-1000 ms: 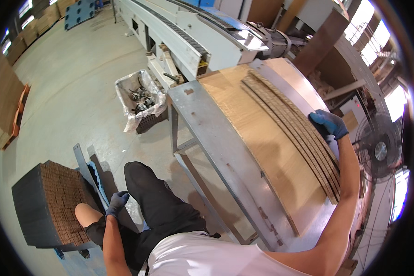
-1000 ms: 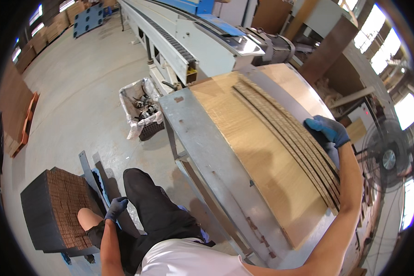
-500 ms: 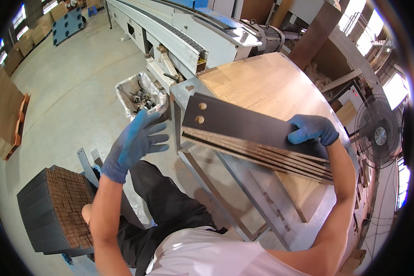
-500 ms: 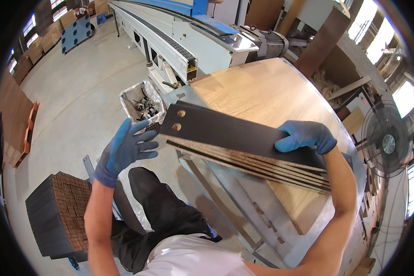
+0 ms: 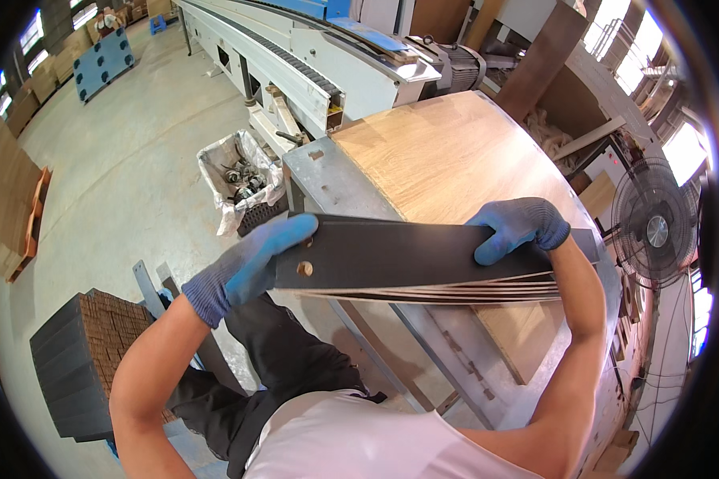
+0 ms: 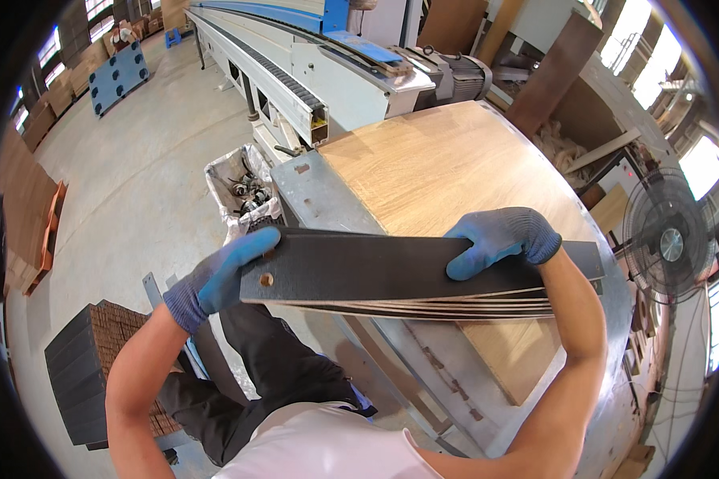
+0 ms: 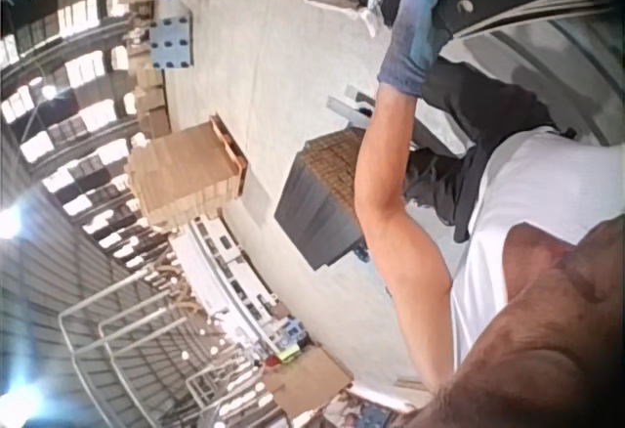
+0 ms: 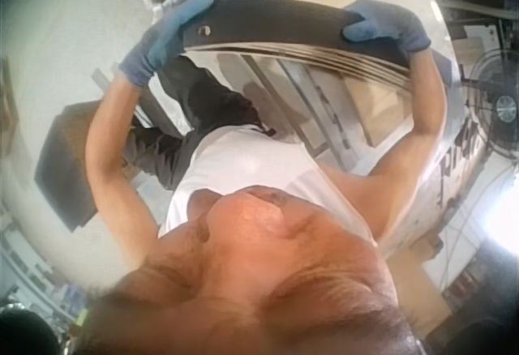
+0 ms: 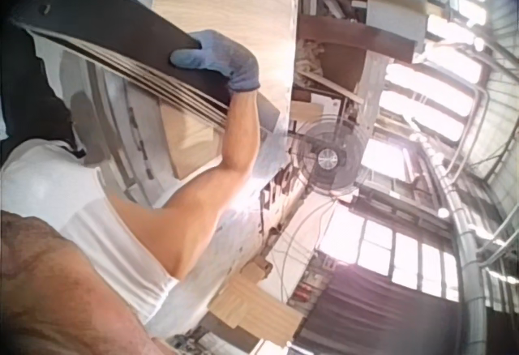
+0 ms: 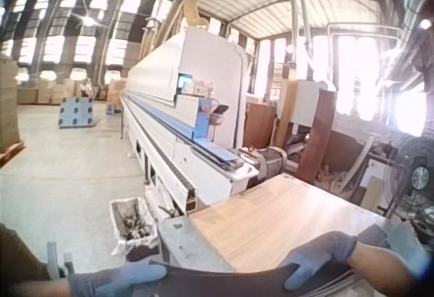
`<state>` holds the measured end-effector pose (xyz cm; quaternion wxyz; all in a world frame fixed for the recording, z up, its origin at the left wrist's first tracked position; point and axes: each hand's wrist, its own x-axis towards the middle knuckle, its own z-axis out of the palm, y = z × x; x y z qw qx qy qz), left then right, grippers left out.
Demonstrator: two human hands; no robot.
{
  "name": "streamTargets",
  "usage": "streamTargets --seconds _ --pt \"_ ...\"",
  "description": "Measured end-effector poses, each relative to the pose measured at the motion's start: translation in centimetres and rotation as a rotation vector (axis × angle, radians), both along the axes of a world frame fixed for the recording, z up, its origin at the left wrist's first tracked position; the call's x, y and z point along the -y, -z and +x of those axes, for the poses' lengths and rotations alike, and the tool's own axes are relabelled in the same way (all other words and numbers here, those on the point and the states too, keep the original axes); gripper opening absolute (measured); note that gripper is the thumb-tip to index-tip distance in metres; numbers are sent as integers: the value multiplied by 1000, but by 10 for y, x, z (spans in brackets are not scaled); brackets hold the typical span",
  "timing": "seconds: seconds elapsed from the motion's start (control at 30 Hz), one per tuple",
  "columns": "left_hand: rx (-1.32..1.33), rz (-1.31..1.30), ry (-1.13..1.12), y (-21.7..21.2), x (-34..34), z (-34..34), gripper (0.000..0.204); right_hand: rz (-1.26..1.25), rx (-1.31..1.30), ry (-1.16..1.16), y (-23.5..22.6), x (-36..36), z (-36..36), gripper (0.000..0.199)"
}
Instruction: The person stacks wooden panels from a work table onto a pallet by hand, removes their work gloves, and walks to a shelf to tear a piece of paper from a roll.
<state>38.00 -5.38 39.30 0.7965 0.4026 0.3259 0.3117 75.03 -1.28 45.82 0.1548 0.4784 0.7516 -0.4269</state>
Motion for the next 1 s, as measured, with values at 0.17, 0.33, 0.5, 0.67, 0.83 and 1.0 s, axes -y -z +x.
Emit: streamTargets --seconds 0.17,0.33,0.5,0.67,0.83,1.0 --pt "-86 100 -48 0 33 -6 52 -69 10 -58 -3 -1 -9 48" --pt "-112 76 -142 2 47 2 57 -83 -11 -92 3 -4 1 50" --pt "-176 352 -265 11 33 18 61 59 69 -83 -23 22 -2 59" --pt "-205 759 -178 27 -2 39 68 606 59 -34 -5 76 25 88" --pt "-317 1358 -120 56 -28 68 90 1064 177 132 36 118 34 94" --pt "-319 1417 -112 66 -28 69 111 1095 234 174 45 128 29 96"
